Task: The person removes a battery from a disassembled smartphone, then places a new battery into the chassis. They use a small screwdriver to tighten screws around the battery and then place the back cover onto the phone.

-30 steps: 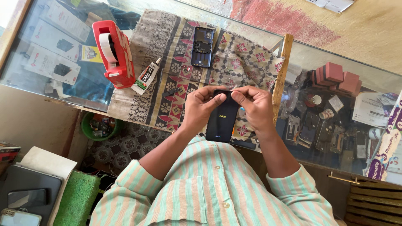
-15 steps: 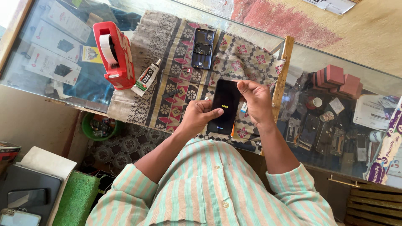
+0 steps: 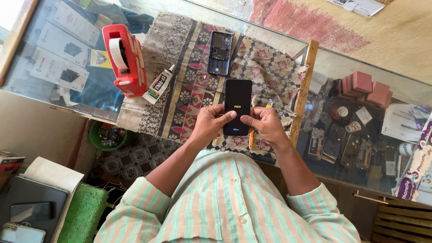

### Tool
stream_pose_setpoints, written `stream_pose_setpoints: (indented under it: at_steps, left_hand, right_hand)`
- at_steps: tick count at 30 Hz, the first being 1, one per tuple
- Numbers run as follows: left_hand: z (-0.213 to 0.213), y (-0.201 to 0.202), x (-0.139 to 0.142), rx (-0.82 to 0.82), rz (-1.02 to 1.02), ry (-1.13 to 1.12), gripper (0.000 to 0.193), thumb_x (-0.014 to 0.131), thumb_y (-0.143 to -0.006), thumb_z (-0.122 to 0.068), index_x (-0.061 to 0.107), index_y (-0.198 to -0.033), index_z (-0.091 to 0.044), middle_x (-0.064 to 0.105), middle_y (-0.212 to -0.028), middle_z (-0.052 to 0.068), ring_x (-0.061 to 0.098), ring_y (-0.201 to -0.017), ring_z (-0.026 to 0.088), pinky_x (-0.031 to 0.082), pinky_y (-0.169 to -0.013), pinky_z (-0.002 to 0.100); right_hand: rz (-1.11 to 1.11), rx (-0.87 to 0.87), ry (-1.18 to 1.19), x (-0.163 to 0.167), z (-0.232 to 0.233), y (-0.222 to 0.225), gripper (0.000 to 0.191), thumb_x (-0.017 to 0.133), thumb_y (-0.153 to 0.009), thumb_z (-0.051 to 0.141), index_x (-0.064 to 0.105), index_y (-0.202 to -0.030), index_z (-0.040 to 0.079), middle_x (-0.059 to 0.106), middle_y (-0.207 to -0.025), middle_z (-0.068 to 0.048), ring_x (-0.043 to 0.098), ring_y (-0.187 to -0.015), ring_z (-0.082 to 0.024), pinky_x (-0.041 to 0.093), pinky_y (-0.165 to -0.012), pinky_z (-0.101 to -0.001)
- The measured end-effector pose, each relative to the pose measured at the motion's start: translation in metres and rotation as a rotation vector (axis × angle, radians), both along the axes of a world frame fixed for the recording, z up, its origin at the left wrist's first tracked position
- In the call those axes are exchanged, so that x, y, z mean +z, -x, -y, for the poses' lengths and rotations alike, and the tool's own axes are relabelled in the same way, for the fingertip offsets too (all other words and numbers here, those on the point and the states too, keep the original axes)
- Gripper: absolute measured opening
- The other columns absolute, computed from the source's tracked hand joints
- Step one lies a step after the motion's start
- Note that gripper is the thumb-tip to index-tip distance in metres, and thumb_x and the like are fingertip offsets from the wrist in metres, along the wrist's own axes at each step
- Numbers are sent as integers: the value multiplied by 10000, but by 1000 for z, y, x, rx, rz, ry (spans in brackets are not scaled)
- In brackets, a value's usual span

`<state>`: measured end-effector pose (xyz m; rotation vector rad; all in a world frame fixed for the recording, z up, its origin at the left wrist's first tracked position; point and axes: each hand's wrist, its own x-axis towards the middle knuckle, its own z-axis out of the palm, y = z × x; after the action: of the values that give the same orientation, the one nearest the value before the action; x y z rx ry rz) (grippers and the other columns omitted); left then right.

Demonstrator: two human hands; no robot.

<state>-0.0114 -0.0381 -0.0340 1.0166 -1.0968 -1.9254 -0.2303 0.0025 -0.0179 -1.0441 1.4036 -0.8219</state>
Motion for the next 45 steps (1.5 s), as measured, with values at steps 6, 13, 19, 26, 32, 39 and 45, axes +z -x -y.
stream_pose_setpoints:
  at_steps: [6, 13, 19, 26, 32, 39, 45]
  left_hand:
    - [-8, -5, 0, -123, 22, -83, 257, 779, -854, -106, 731, -1067, 31, 758, -866, 35, 698, -773, 57, 618, -696, 229]
    - [-17, -16, -20, -27, 67, -66, 162, 792, -901, -42, 704, -877, 91, 696, -755, 53, 630, -660, 62, 616, -604, 269]
    - [-31, -24, -30, 25, 3, -89, 98, 763, -886, -41, 714, -871, 42, 700, -747, 20, 658, -678, 29, 645, -639, 230]
    - [2, -28, 2, -70, 58, 10, 189, 772, -873, -34, 714, -1035, 46, 752, -875, 61, 718, -793, 75, 618, -711, 244]
    - [46, -19, 38, -74, -50, 117, 233, 781, -876, 13, 699, -1087, 69, 756, -955, 87, 726, -861, 96, 637, -794, 259]
    - [72, -28, 59, -111, -23, 178, 288, 792, -843, 2, 701, -1109, 64, 772, -978, 73, 744, -881, 98, 640, -814, 257]
    - [83, -48, 55, -49, -64, 247, 406, 705, -1000, -129, 604, -1334, 79, 741, -1121, 112, 708, -977, 131, 608, -880, 289]
  right_hand:
    - [49, -58, -17, -2, -2, -1, 202, 789, -920, 187, 769, -960, -11, 724, -786, -14, 624, -653, -59, 515, -582, -215]
    - [151, 22, -18, -12, -19, -17, 245, 784, -891, 208, 728, -1047, 27, 732, -864, 15, 663, -742, -41, 568, -654, -216]
    - [192, 42, -63, -31, -42, -26, 223, 823, -895, 205, 725, -904, 5, 701, -757, -24, 645, -643, -78, 545, -597, -238]
    - [248, 27, -70, -17, -7, -17, 182, 809, -881, 182, 731, -902, 18, 716, -733, -37, 645, -618, -94, 544, -588, -247]
    - [204, 61, 115, 28, 34, -7, 201, 794, -939, 147, 749, -1056, -10, 717, -827, -46, 629, -696, -85, 524, -652, -238]
    - [239, -46, 198, 55, 54, -25, 168, 788, -929, 90, 721, -1030, -25, 736, -874, -63, 698, -725, -98, 600, -683, -244]
    - [121, -27, 318, 74, 61, -42, 134, 795, -953, 71, 735, -1021, -28, 737, -856, -71, 675, -706, -101, 567, -669, -254]
